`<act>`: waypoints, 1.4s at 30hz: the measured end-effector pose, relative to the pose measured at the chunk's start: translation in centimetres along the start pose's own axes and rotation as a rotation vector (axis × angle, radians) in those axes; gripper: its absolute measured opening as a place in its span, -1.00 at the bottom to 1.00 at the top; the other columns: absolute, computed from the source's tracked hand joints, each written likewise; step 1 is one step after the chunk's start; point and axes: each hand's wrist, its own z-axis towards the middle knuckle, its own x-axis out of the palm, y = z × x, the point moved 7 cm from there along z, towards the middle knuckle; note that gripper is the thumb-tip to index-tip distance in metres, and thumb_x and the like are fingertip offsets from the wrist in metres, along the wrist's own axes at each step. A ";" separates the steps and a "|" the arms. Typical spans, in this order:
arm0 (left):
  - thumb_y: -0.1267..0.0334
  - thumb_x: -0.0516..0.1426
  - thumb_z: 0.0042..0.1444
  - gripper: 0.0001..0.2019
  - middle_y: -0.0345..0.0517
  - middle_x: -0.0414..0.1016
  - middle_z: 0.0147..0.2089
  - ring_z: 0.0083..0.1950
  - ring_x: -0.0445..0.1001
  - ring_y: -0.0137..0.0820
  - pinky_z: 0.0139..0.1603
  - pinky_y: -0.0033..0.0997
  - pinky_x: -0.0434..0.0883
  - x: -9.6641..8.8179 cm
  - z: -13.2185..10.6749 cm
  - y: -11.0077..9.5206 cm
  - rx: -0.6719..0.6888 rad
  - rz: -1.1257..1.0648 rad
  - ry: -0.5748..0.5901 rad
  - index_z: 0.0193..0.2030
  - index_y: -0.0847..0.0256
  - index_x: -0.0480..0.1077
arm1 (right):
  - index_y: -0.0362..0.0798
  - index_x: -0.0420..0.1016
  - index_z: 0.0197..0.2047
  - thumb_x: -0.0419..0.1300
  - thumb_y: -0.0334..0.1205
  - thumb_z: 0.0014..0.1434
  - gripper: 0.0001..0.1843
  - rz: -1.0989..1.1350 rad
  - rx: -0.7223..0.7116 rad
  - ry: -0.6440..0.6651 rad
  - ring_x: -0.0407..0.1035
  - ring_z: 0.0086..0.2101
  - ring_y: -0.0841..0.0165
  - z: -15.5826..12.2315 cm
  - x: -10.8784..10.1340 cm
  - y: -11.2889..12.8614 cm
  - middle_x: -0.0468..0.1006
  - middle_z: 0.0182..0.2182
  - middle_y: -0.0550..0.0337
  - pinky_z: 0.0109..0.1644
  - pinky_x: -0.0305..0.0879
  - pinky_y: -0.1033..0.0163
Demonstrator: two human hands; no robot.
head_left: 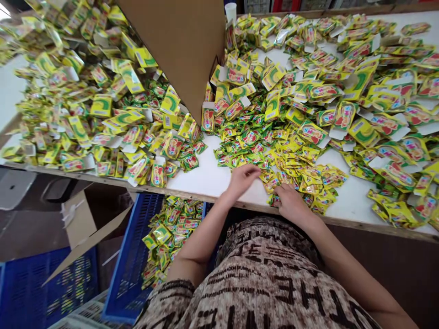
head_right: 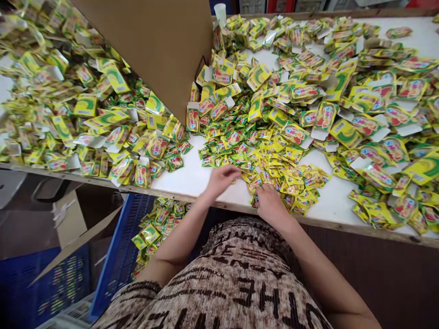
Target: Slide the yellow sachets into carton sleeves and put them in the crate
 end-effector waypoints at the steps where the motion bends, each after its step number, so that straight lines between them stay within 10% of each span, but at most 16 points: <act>1: 0.28 0.21 0.08 -0.91 -0.14 0.58 -0.32 -0.27 0.51 -0.39 -0.19 -0.40 0.42 -2.3 1.3 -0.3 0.018 0.013 -0.133 -0.31 0.21 0.53 | -0.12 0.45 -0.18 0.16 -0.44 0.10 -0.81 0.008 -0.003 -0.020 0.30 -0.09 0.12 -0.3 -0.1 0.0 0.44 -0.16 -0.07 -0.03 0.21 0.15; 5: 0.34 0.17 0.09 -0.88 -0.02 0.57 -0.19 -0.12 0.52 -0.29 -0.02 -0.28 0.44 -10.2 6.9 -0.8 0.057 0.222 -0.528 -0.22 0.24 0.51 | -0.06 0.41 -0.25 0.08 -0.54 0.05 -0.76 0.122 0.008 -0.055 0.34 -0.20 0.22 -1.5 0.0 -0.1 0.46 -0.23 0.03 -0.14 0.22 0.22; 9: 0.48 0.14 0.06 -0.59 0.19 0.38 0.21 0.31 0.27 -0.07 0.36 -0.03 0.19 -13.2 12.3 -0.1 -0.009 0.515 -0.653 0.08 0.25 0.39 | -0.08 0.40 -0.03 0.05 -0.55 0.05 -0.59 0.167 0.006 -0.047 0.40 -0.16 0.19 -2.1 0.2 -0.1 0.52 -0.18 0.03 -0.09 0.26 0.18; 17: 0.58 0.08 0.05 -0.50 0.17 0.29 0.30 0.43 0.11 -0.11 0.48 0.00 0.00 -8.6 20.1 -0.5 0.175 0.589 -0.411 0.16 0.25 0.33 | -0.11 0.35 0.09 0.05 -0.42 0.26 -0.66 0.070 -0.017 0.028 0.39 -0.02 0.16 -1.8 0.3 1.5 0.50 -0.04 -0.11 0.02 0.27 0.14; 23: 0.50 0.40 -0.24 -0.48 0.34 0.33 0.19 0.31 0.17 0.21 0.29 0.37 0.08 -9.4 23.4 0.7 -0.203 0.549 -0.355 -0.07 0.38 0.40 | -0.07 0.40 -0.13 0.06 -0.43 0.25 -0.83 -0.005 -0.051 0.042 0.41 -0.18 0.19 -2.4 -0.7 2.1 0.54 -0.23 0.02 -0.13 0.27 0.18; 29: 0.37 0.35 -0.08 -0.45 0.04 0.31 0.11 0.20 0.28 -0.18 0.23 -0.05 0.27 -10.4 16.5 -4.0 0.088 0.515 -0.513 0.06 0.34 0.28 | -0.08 0.46 -0.14 0.13 -0.43 0.19 -0.82 0.322 -0.078 -0.068 0.43 -0.14 0.23 -3.2 -0.7 -0.5 0.54 -0.20 0.03 -0.04 0.34 0.15; 36: 0.33 0.29 -0.05 -0.35 0.06 0.42 0.09 0.12 0.42 -0.12 0.14 -0.13 0.39 3.3 -0.1 -3.0 0.189 0.443 0.051 0.22 0.20 0.22 | 0.00 0.46 -0.04 0.24 -0.10 0.20 -0.72 0.883 0.152 -0.840 0.50 -0.23 0.29 -1.9 -6.8 -4.4 0.59 -0.18 0.13 -0.14 0.44 0.18; 42: 0.30 0.25 0.00 -0.38 0.08 0.41 0.04 0.09 0.41 -0.11 0.13 -0.11 0.38 6.3 -3.6 -1.4 0.104 0.516 -0.061 0.24 0.18 0.23 | -0.03 0.58 -0.15 0.25 -0.21 0.16 -0.81 0.604 0.043 -0.679 0.48 -0.17 0.25 0.0 -7.3 -3.0 0.62 -0.20 0.11 0.00 0.37 0.13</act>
